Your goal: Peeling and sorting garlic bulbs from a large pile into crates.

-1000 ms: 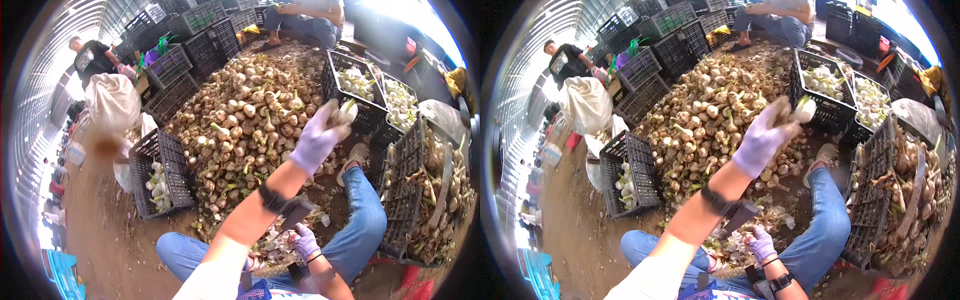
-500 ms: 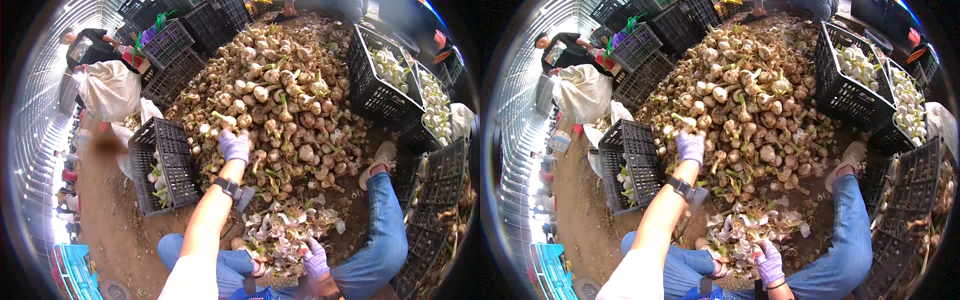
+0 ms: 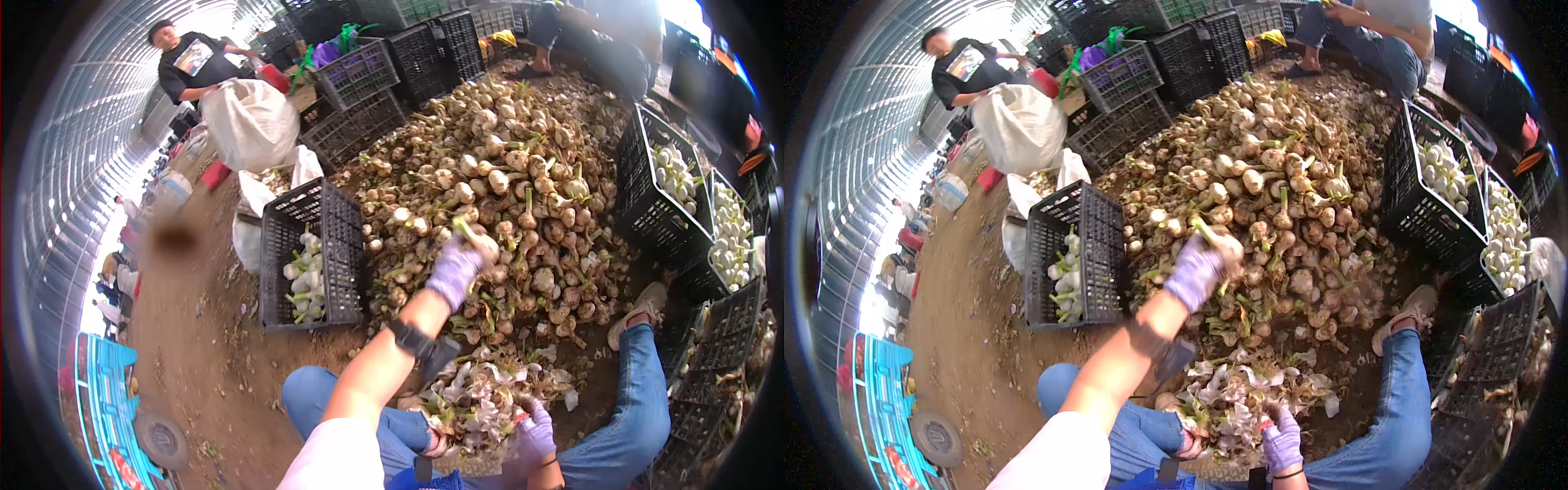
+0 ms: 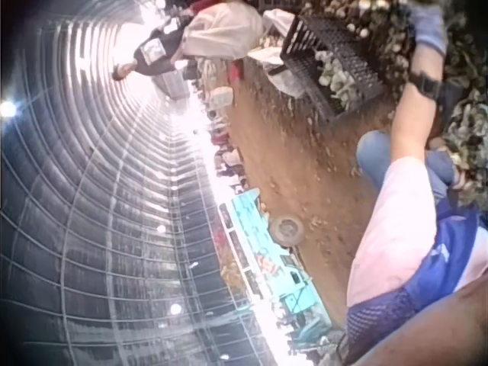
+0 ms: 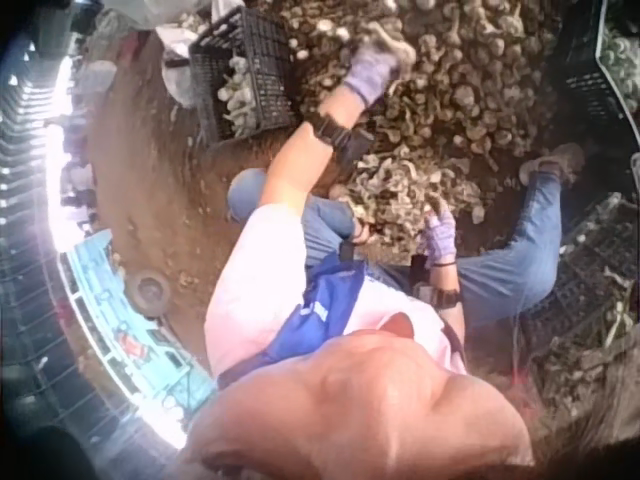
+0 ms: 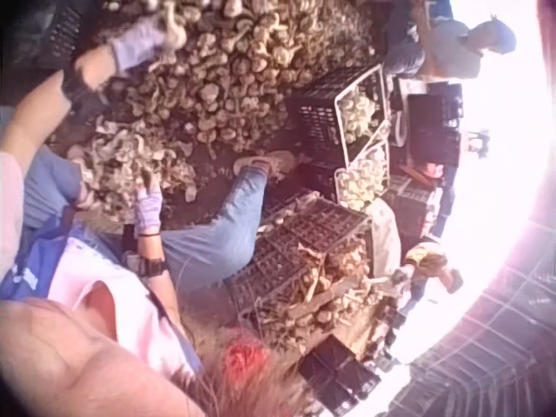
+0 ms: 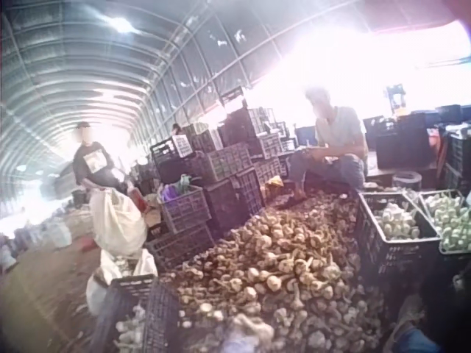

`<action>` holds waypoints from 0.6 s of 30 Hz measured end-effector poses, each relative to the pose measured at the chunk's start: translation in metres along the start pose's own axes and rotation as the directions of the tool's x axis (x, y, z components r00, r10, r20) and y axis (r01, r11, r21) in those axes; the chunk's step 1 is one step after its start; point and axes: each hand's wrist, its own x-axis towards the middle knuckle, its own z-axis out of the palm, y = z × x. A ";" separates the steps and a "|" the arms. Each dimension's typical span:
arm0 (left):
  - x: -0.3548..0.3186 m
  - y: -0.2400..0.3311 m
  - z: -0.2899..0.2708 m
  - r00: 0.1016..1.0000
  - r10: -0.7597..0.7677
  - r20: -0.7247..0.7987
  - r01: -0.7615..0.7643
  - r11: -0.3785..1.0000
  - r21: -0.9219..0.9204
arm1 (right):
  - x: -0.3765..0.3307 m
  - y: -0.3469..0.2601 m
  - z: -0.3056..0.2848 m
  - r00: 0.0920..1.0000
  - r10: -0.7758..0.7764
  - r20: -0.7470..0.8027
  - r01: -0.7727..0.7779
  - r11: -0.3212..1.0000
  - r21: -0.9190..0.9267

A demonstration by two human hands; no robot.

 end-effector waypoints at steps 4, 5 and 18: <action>-0.115 0.030 0.049 0.961 -0.188 0.203 0.150 0.970 0.190 | -0.010 -0.027 0.000 0.978 -0.210 0.000 0.198 0.923 0.330; -0.132 0.027 0.052 0.955 -0.200 0.220 0.148 0.961 0.234 | -0.015 -0.042 0.001 0.973 -0.233 -0.002 0.223 0.931 0.290; -0.286 0.055 0.070 0.913 0.183 0.364 -0.403 0.545 0.735 | -0.136 -0.150 0.055 0.883 -0.436 0.173 0.415 0.898 0.148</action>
